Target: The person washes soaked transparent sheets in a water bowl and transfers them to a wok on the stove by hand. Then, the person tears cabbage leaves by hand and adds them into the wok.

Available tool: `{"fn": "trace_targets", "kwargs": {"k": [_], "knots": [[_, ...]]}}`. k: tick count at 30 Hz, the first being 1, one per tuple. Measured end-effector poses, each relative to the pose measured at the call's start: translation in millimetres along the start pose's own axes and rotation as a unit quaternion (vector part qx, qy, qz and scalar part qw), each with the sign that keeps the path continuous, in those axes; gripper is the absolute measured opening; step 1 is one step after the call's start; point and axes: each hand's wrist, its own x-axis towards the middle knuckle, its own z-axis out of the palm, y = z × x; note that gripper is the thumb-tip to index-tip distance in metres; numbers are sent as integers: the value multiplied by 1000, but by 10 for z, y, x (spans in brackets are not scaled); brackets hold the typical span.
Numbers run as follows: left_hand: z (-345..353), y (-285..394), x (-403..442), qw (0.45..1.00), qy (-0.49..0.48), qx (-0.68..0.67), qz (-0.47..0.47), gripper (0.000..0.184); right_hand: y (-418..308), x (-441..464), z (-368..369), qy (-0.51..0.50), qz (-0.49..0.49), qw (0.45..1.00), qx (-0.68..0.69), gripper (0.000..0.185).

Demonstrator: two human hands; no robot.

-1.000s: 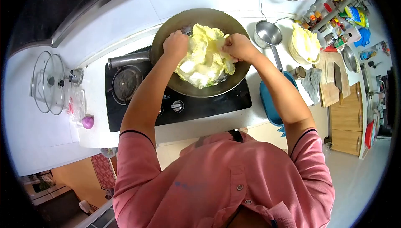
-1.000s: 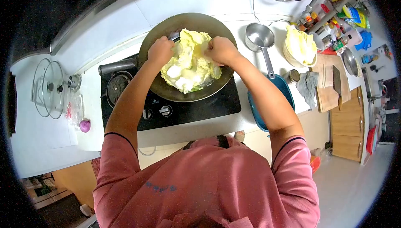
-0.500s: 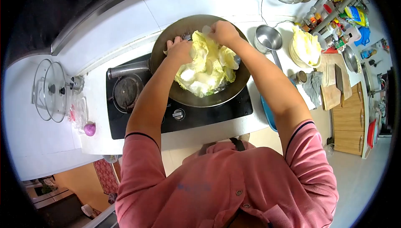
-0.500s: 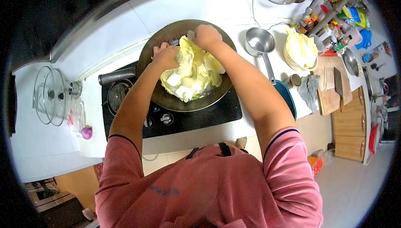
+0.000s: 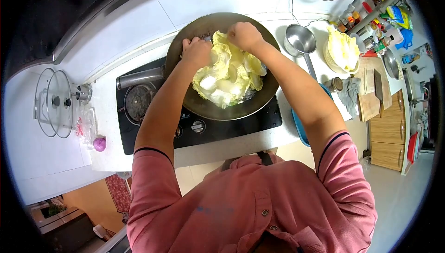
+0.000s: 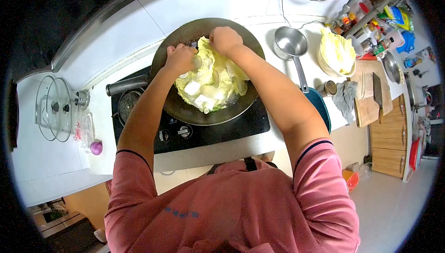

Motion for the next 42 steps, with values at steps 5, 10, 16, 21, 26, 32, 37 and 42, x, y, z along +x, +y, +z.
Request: {"fn": "trace_targets", "kwargs": {"k": [5,10,16,21,26,32,37,42], "knots": [[-22,-29,-140,994,97,-31,27,30,-249,-72,-77,7,-70,993,91,13],[-148,-117,-258,957,278,-72,52,19,-406,-302,-18,-121,-84,981,129,17],[-600,-2,-765,908,392,-149,-14,15,-431,-481,245,-131,-129,973,140,35],[-629,79,-1300,871,454,-178,-62,18,-559,-575,305,-123,-140,975,117,33],[-491,116,-1711,875,421,-211,-110,18,-584,-633,421,-175,-80,968,163,31],[-401,186,-1946,865,440,-218,-108,18,-691,-724,382,-167,-51,974,144,22],[-395,268,-2142,854,451,-236,-106,16,-447,-322,271,-52,-64,996,-28,18],[-321,338,-2320,861,429,-242,-125,16,-555,-114,280,-99,-8,990,-99,22]]}}
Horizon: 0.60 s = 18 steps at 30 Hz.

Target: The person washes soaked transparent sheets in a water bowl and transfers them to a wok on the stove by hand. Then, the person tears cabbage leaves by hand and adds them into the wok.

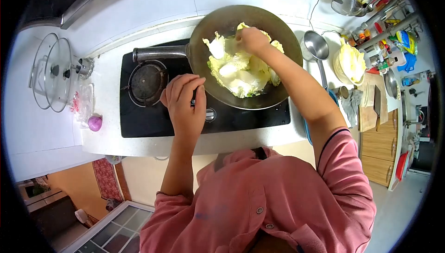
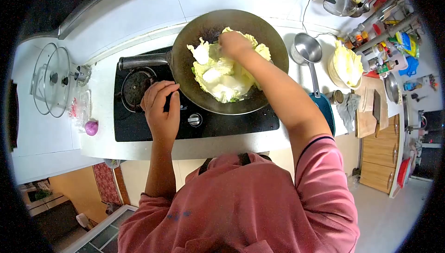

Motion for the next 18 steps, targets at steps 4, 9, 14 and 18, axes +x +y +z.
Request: {"fn": "trace_targets", "kwargs": {"k": [4,9,14,18], "knots": [[-50,-66,-136,999,-13,14,-28,16,-163,227,210,-69,28,994,-76,48],[-149,-173,-256,998,-17,23,-55,16,-298,138,117,-53,16,994,-91,47],[-157,-206,-297,998,-11,24,-63,14,-260,272,205,-90,9,990,-105,39],[-155,-207,-292,998,7,30,-53,14,-213,303,213,-111,3,991,-74,33]]}}
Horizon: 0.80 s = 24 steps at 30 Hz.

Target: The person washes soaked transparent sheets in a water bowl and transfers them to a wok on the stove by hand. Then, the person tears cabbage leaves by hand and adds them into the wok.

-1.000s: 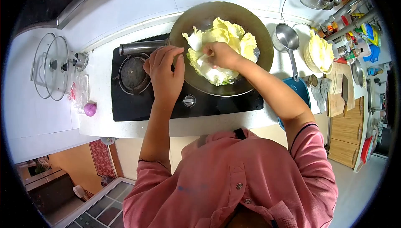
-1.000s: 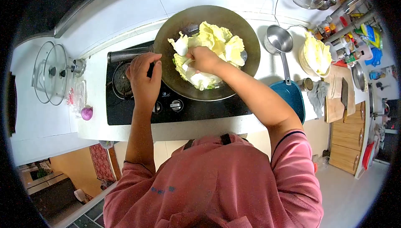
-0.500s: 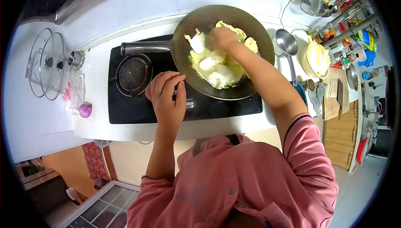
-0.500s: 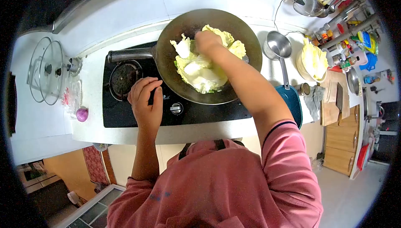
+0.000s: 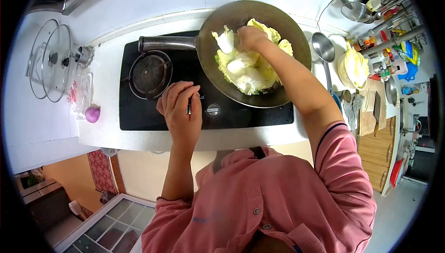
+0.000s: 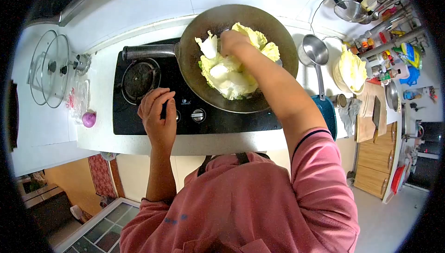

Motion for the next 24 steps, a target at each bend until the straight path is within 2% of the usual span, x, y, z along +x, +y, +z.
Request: {"fn": "trace_targets", "kwargs": {"k": [6,7,10,11,14,18,19,22,23,24], "knots": [[39,-18,-14,1000,12,1,11,14,226,-10,-221,107,-51,987,109,33],[48,-17,-15,1000,12,-2,13,15,312,61,-183,165,-72,970,165,29],[73,-17,-16,1000,9,-13,15,15,348,26,-302,90,-42,942,321,23],[79,-10,-14,1000,6,-13,14,15,316,-25,-296,67,-74,925,367,20],[99,10,-8,1000,-2,-12,15,16,59,-274,-251,-44,-66,902,423,18],[82,5,9,1000,-8,2,18,17,43,-257,-117,30,-77,960,268,18],[69,4,2,1000,-8,5,15,17,121,-258,-192,113,-96,970,192,17],[55,6,-27,999,-40,-2,-23,14,441,-157,-349,181,-47,971,148,17],[68,22,-30,999,-43,-6,-22,14,526,-177,-355,184,-58,971,138,14],[80,41,-36,999,-46,-10,-21,14,518,-232,-387,118,-27,975,186,13]]}}
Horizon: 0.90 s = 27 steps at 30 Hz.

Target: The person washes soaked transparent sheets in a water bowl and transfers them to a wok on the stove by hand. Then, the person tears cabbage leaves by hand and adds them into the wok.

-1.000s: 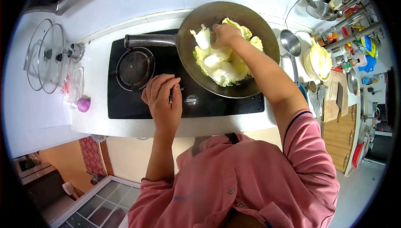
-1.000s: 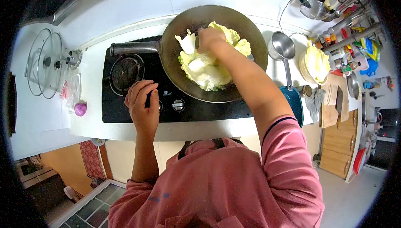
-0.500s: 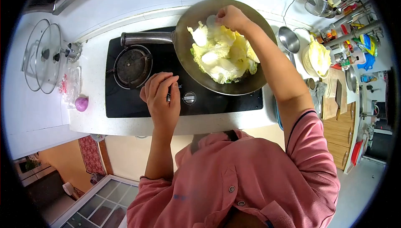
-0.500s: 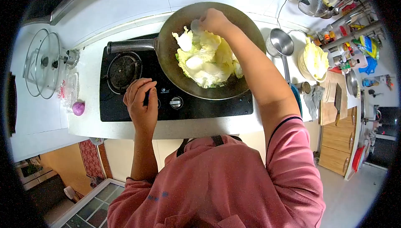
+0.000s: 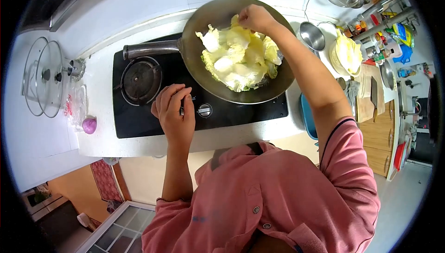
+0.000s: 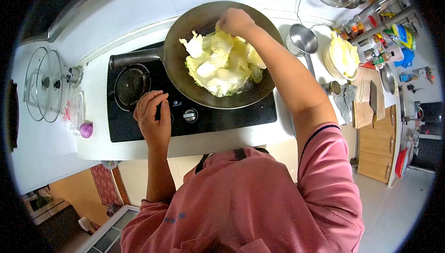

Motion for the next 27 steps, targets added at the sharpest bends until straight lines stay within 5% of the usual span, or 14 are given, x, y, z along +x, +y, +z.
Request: {"fn": "trace_targets", "kwargs": {"k": [3,4,6,27], "knots": [[40,44,3,1000,-2,-6,14,14,24,39,105,-162,93,965,183,21],[48,57,0,1000,-2,-7,20,14,-1,16,163,-146,88,959,226,16],[46,67,1,1000,0,1,25,14,-34,146,331,-161,118,972,125,14],[69,214,-12,998,18,-4,53,13,31,-387,-25,-135,54,985,97,17]]}}
